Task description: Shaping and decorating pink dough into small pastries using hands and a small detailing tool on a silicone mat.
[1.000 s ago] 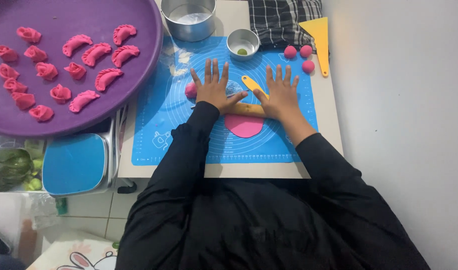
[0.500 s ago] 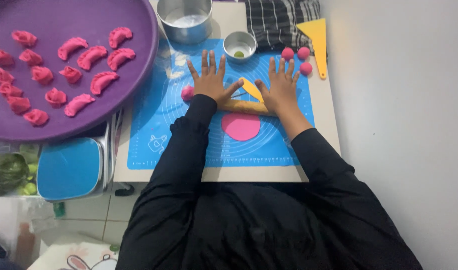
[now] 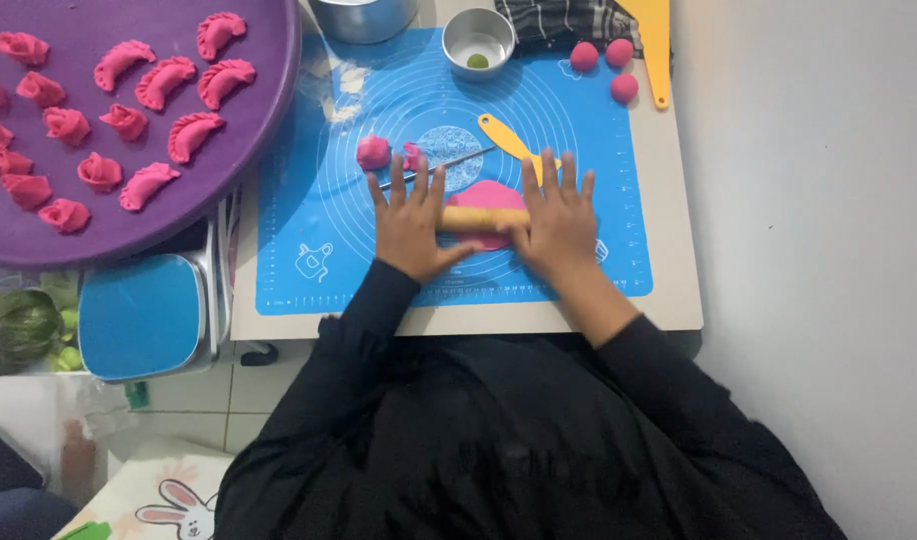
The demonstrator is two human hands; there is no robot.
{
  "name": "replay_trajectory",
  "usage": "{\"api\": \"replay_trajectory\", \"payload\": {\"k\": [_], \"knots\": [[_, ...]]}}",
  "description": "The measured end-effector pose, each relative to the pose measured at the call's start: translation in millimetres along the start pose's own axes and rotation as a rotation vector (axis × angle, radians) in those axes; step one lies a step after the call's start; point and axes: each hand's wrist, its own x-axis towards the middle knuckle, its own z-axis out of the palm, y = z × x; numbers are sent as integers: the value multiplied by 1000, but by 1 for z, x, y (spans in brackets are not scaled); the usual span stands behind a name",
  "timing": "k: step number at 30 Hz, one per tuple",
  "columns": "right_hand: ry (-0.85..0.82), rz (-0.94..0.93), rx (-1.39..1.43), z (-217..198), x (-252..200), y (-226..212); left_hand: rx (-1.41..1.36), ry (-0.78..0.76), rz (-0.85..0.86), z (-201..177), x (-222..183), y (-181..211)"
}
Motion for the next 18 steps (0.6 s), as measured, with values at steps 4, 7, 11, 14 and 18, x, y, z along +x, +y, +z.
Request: {"api": "replay_trajectory", "payload": {"k": [4, 7, 11, 14, 18], "knots": [[-12, -16, 69, -28, -36, -26, -129, -19, -37, -15, -38, 15], [-50, 4, 83, -33, -57, -35, -166, -66, -60, -26, -55, 24], [-107, 24, 122, -28, -56, -32, -185, -116, -70, -30, -56, 27], [-131, 41, 147, -20, -29, -20, -104, -83, -54, -22, -33, 20], [-177, 39, 40, -1, 7, 0, -105, -67, -43, 1, 2, 3]]}}
